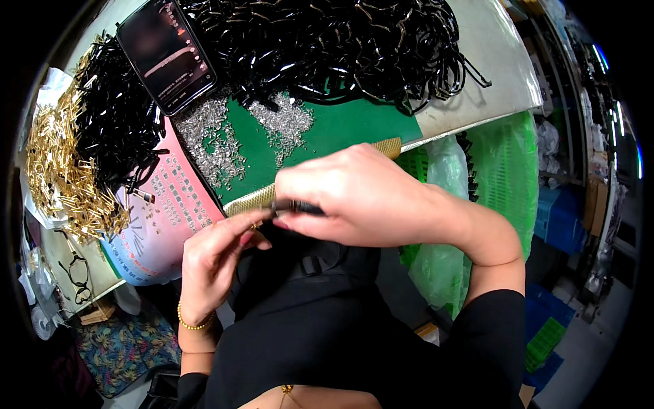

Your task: The person assembles eyeglasses by hand at a cluttered workbench. They pick up black frames and gold-colored metal arms, then attach the arms to the frames using a small tool to secure the joints. The process is repeated for multiple pairs.

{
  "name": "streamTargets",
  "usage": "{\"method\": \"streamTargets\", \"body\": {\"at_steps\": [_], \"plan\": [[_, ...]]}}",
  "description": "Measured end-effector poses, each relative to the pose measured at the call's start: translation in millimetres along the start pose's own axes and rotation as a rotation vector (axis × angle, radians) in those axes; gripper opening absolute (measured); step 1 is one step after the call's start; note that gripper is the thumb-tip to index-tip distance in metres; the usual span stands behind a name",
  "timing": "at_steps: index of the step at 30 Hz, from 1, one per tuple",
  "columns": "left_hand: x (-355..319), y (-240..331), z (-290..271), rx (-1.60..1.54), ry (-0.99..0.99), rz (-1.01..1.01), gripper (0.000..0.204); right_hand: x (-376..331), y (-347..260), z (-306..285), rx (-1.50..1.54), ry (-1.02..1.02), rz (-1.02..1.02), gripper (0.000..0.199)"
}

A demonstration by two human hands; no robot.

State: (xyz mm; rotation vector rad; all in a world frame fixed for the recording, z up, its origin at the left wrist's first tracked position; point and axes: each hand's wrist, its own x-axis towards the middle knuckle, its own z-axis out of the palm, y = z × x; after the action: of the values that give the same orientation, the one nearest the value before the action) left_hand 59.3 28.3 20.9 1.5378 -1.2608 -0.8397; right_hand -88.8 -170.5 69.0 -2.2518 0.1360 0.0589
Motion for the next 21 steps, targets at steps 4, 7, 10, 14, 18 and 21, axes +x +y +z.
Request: {"method": "streamTargets", "body": {"at_steps": [4, 7, 10, 14, 18, 21], "plan": [[-4.7, 0.3, 0.3, 0.309, -0.075, 0.157, 0.02, -4.7, -9.2, 5.9, -0.056, -0.075, -0.084, 0.022], [-7.4, -0.1, 0.5, 0.353, -0.153, 0.101, 0.019, -11.3, -10.4, -3.2, -0.002, -0.101, 0.094, 0.03], [-7.9, 0.2, -1.6, 0.242, -0.023, -0.065, 0.008, -18.7, -1.2, -17.4, -0.081, -0.026, 0.326, 0.035], [-2.4, 1.5, 6.0, -0.231, 0.138, -0.313, 0.017, -21.8, 14.2, -8.9, -0.478, -0.019, 0.178, 0.031], [9.6, 0.9, 26.2, -0.472, 0.211, -0.399, 0.017, -20.4, 23.6, 3.5, -0.583, -0.061, 0.113, 0.047], [15.4, 0.7, 32.3, -0.566, 0.177, -0.413, 0.017, -18.5, 24.4, 2.7, -0.559, -0.049, 0.105, 0.052]]}}
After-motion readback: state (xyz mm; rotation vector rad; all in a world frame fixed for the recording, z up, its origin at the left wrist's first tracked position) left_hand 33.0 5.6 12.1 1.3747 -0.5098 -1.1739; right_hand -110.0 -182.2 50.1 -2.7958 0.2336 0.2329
